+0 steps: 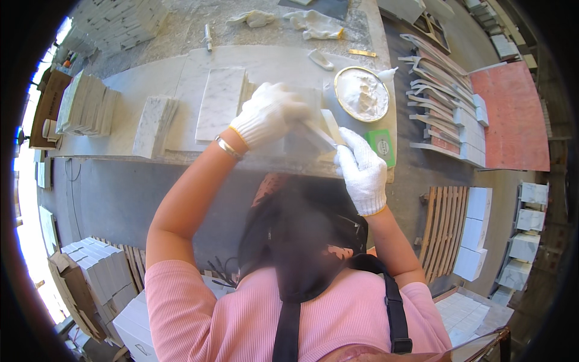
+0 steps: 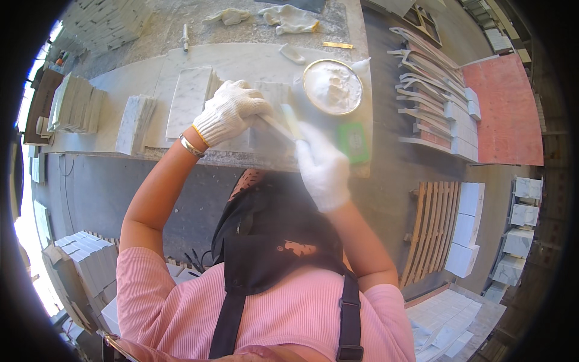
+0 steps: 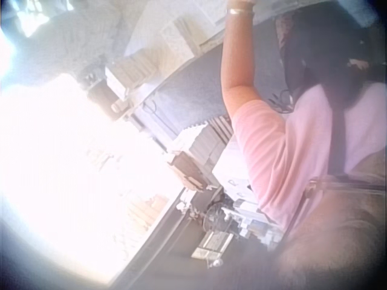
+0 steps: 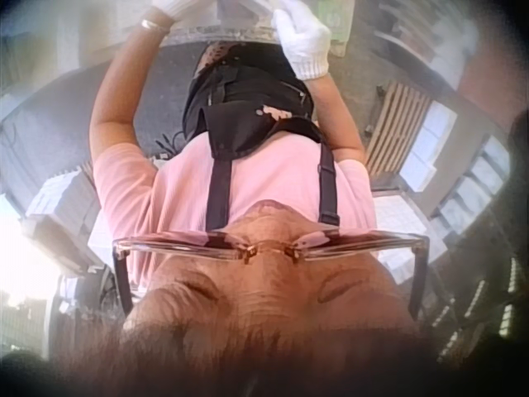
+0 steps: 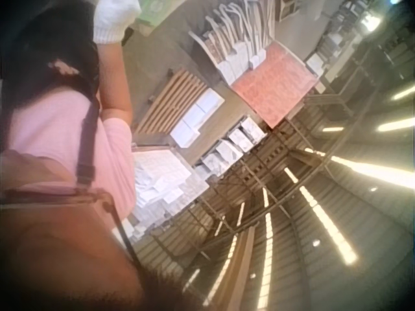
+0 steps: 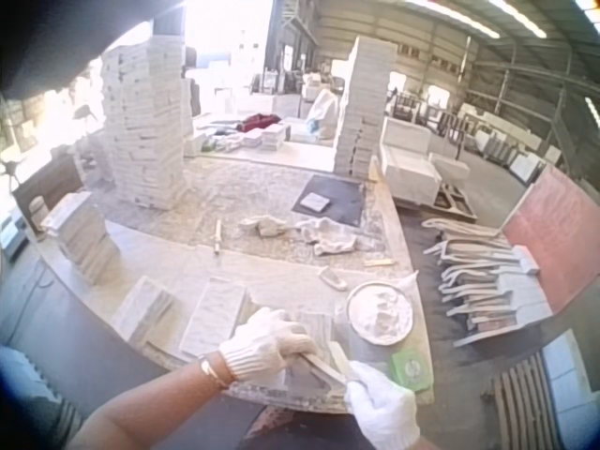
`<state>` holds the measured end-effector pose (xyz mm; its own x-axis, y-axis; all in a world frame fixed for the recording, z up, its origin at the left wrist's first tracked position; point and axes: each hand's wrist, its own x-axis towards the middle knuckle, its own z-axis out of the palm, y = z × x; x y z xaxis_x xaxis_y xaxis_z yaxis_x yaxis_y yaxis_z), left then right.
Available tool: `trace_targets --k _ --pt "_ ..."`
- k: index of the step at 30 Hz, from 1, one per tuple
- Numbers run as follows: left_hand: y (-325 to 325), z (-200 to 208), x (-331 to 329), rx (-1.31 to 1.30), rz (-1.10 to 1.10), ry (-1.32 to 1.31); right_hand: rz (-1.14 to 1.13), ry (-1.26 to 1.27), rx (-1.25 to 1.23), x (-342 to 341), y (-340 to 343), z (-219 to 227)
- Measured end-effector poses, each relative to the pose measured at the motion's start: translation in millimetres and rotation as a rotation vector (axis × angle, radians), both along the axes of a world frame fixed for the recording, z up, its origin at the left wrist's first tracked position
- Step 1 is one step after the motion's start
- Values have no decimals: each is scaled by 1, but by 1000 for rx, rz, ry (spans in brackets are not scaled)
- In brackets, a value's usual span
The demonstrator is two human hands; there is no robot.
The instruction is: The person applies a white paste to the edges of rectangular stone tiles using a small metal tool, then smooths the edges with a green block. The person repeats this process on multiple tiles, stacking the finished pieces on the table.
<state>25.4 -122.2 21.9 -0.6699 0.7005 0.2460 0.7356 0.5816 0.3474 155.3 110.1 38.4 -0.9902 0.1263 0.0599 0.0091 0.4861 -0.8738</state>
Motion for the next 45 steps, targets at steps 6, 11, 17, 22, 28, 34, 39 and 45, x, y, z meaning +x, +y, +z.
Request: trace_targets --k 6,11,17,22,28,34,39,45 --pt "-1 1 4 22 8 12 45 24 93 6 4 6" --pt "-1 1 4 15 4 7 15 53 59 9 -2 0" --pt "0 1 3 18 6 11 -22 36 21 3 -9 3" --pt "-1 -1 5 44 23 13 -25 -90 -104 11 -6 16" --pt "-1 1 7 30 33 12 -60 -49 -89 7 -17 10" --pt "0 2 9 -1 54 -6 -46 -83 -173 9 -16 17" --pt "0 0 8 32 43 -6 -80 -74 -157 18 -3 28" --pt "-1 -6 7 39 42 29 -34 -71 -83 10 -10 12"
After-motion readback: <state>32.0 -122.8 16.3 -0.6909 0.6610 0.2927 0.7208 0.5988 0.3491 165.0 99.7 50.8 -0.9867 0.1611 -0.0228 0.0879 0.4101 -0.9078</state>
